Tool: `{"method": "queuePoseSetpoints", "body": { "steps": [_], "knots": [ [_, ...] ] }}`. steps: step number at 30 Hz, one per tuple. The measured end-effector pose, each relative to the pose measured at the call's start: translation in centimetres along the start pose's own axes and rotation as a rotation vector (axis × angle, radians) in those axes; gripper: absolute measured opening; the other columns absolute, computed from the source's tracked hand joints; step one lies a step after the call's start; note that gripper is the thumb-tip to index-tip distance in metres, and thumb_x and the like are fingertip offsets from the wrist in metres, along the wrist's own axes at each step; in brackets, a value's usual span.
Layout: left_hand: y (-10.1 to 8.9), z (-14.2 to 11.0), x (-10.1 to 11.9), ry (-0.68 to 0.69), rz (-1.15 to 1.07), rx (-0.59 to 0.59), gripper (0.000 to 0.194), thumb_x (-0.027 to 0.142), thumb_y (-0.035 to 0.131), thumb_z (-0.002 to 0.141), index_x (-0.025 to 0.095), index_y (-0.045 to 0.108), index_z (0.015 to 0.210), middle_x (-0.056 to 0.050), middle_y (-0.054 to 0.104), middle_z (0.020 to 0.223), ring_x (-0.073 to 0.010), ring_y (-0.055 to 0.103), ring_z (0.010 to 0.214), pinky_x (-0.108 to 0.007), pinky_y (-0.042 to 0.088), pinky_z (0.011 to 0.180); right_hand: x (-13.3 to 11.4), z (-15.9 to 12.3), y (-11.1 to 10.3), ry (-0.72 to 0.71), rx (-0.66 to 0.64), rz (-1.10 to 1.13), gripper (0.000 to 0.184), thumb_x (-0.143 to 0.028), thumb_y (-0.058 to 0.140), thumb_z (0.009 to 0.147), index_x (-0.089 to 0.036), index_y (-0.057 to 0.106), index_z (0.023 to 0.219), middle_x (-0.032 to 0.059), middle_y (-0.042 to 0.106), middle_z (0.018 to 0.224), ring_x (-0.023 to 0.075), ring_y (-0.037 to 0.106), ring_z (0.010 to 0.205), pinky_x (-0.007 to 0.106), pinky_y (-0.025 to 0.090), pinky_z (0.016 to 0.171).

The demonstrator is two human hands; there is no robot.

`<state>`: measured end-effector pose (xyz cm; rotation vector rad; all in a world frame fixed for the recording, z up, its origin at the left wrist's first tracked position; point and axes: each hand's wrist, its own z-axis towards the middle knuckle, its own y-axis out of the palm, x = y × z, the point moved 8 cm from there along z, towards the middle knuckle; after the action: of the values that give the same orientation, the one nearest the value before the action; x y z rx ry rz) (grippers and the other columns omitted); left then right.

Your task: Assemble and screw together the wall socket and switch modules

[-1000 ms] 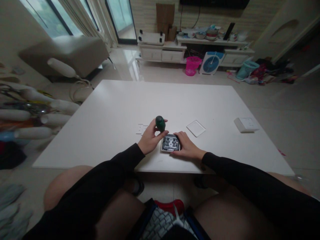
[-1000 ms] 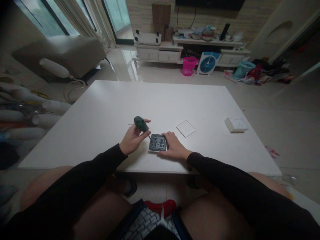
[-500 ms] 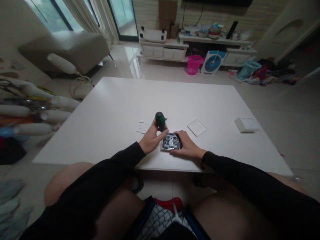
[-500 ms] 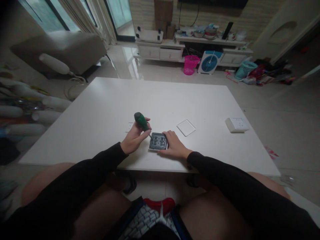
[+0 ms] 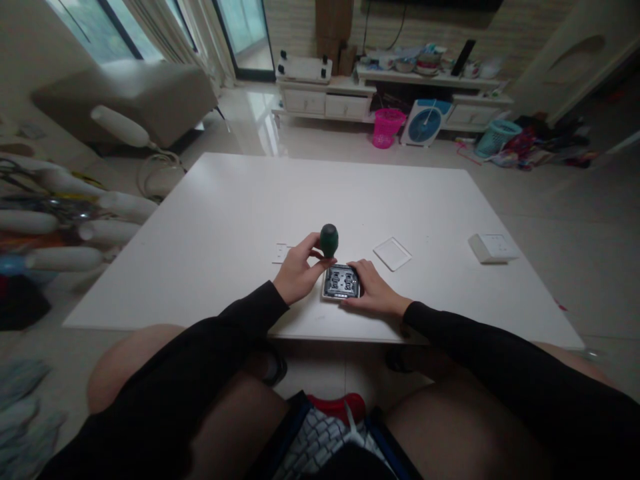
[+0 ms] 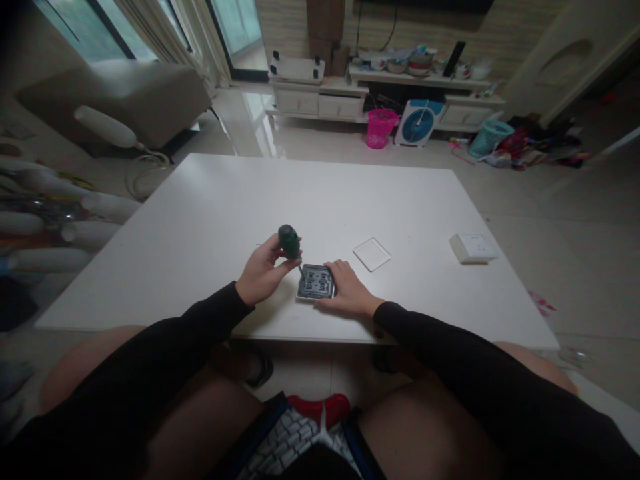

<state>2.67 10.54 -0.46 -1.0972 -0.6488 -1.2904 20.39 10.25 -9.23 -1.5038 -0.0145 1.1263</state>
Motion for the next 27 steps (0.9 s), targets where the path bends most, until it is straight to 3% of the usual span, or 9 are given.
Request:
{"method": "queuePoseSetpoints", "body": {
  "steps": [5, 10, 16, 23, 27],
  "knots": [
    [0.4, -0.2, 0.7, 0.01, -0.031, -0.105, 0.031, 0.015, 0.06, 0.094, 0.019, 0.057, 0.125, -0.008, 0.073, 0.105, -0.0223, 0.072, 0.099, -0.041, 0.058, 0.088, 0.1, -0.1, 0.1, -0.003, -0.001, 0.001, 0.085, -0.055, 0.084, 0.074, -0.026, 0.043, 0.141, 0.0128, 0.054, 0.124, 0.0342, 0.051, 0.112, 0.056, 0.048, 0.099],
    [0.9, -0.6, 1.4, 0.046, 0.047, -0.148, 0.017, 0.025, 0.051, 0.102, 0.018, 0.056, 0.116, -0.011, 0.068, 0.11, -0.0237, 0.067, 0.103, -0.042, 0.056, 0.088, 0.3, 0.0, 0.2, -0.012, 0.001, -0.012, 0.085, -0.054, 0.085, 0.073, -0.027, 0.042, 0.141, 0.0122, 0.054, 0.124, 0.0346, 0.051, 0.112, 0.058, 0.048, 0.099],
    [1.2, -0.7, 0.6, 0.016, 0.039, -0.091, 0.03, 0.034, 0.064, 0.097, 0.019, 0.054, 0.121, -0.005, 0.065, 0.096, -0.0194, 0.064, 0.085, -0.04, 0.056, 0.085, 0.3, 0.0, 0.1, -0.015, 0.004, -0.011, 0.083, -0.057, 0.083, 0.074, -0.025, 0.044, 0.14, 0.0128, 0.054, 0.122, 0.0346, 0.052, 0.112, 0.057, 0.049, 0.098],
    [0.0, -0.2, 0.7, 0.036, 0.07, 0.035, 0.027, 0.037, 0.076, 0.09, 0.017, 0.067, 0.106, -0.006, 0.064, 0.096, -0.0169, 0.064, 0.084, -0.029, 0.057, 0.068, 0.1, 0.0, 0.0, -0.006, -0.005, -0.006, 0.084, -0.054, 0.086, 0.074, -0.028, 0.043, 0.141, 0.0129, 0.053, 0.122, 0.0352, 0.052, 0.112, 0.058, 0.049, 0.099],
    [-0.5, -0.1, 0.2, -0.021, 0.045, 0.073, 0.03, 0.035, 0.083, 0.083, 0.016, 0.068, 0.101, -0.004, 0.068, 0.091, -0.015, 0.066, 0.076, -0.028, 0.059, 0.062, -0.2, 0.0, -0.2, -0.011, 0.001, -0.003, 0.084, -0.051, 0.086, 0.073, -0.027, 0.042, 0.14, 0.0135, 0.053, 0.122, 0.0351, 0.051, 0.111, 0.058, 0.049, 0.099]
  ]
}}
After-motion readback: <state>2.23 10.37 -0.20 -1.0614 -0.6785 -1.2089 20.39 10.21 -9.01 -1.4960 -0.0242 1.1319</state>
